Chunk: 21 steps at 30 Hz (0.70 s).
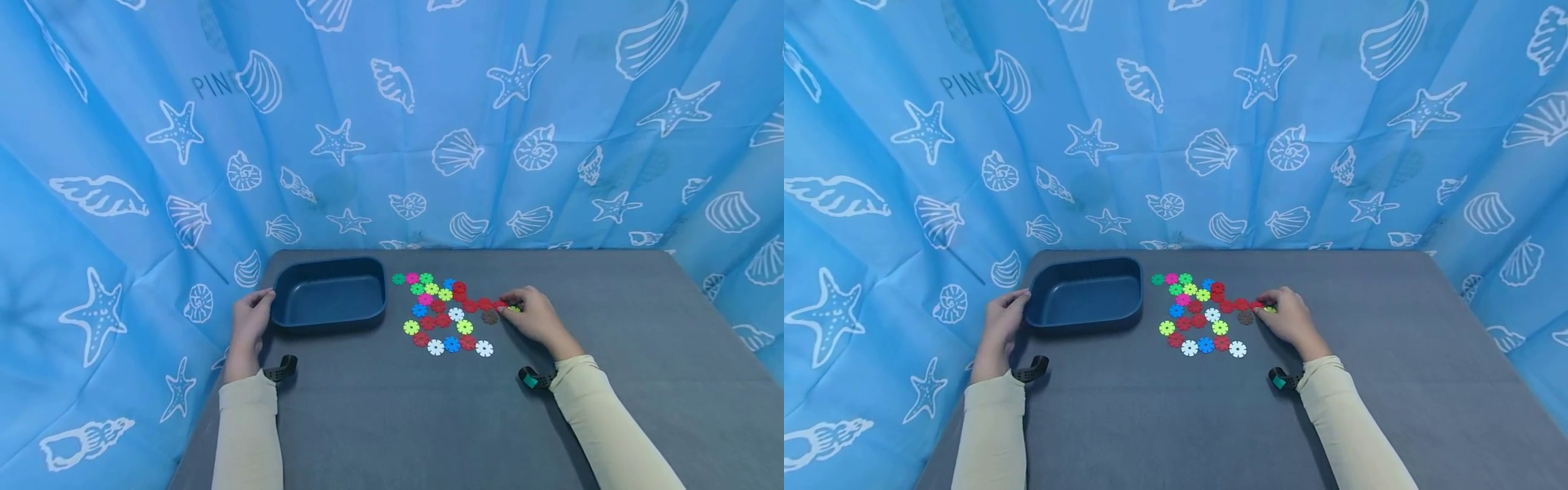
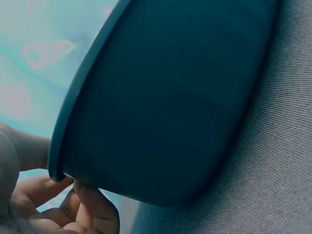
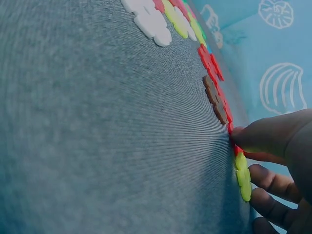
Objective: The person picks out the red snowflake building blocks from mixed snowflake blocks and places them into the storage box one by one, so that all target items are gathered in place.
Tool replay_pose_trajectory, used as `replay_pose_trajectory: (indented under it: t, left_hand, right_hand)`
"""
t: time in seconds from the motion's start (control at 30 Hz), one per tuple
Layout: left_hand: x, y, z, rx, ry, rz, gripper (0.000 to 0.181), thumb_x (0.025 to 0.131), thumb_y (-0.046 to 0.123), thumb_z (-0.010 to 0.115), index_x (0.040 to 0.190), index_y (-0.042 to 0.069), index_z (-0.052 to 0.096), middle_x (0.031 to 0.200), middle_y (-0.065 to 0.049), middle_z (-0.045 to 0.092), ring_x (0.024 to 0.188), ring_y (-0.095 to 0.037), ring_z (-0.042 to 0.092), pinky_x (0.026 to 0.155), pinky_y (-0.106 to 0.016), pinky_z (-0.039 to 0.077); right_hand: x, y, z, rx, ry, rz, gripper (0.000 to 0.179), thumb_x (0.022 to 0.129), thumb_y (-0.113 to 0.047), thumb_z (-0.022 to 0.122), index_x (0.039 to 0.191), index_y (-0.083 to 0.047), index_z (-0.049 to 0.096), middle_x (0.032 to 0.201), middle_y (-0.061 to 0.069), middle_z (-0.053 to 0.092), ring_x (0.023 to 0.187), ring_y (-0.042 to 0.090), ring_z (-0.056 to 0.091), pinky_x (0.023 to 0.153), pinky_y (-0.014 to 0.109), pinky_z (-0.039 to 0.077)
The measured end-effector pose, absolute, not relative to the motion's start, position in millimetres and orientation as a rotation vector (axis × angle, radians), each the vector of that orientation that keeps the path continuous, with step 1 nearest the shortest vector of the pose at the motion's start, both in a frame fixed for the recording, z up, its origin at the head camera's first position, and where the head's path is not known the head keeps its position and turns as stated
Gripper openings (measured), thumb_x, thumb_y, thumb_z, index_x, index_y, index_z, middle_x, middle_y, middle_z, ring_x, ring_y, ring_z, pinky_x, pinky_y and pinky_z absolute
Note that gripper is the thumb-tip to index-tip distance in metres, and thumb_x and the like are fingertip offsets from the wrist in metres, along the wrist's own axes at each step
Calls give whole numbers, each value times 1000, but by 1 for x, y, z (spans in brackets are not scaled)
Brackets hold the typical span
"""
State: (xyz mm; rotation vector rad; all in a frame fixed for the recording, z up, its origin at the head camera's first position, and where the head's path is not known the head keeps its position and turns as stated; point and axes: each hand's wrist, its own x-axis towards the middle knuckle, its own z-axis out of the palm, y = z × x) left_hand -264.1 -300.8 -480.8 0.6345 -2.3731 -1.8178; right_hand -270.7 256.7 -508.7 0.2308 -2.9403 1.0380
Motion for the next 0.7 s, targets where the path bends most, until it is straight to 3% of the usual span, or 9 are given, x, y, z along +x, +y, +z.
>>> replay_pose_trajectory:
  t: [0.43,0.7]
  left_hand:
    - [-263,-302,-472,658,-2369,-1831,43,111,21,53,150,5,60,159,-16,50,144,-30,47,120,-49,43]
    - [-260,-302,-473,645,-2375,-1891,44,111,17,52,153,5,56,161,-17,47,144,-29,47,118,-49,43]
  right_hand:
    - [-270,254,-510,189,-2790,1124,16,99,-8,73,113,1,73,105,20,74,94,32,69,84,48,56]
    - [-270,238,-503,172,-2677,1281,17,101,-10,71,115,0,73,107,21,74,94,33,73,71,29,56]
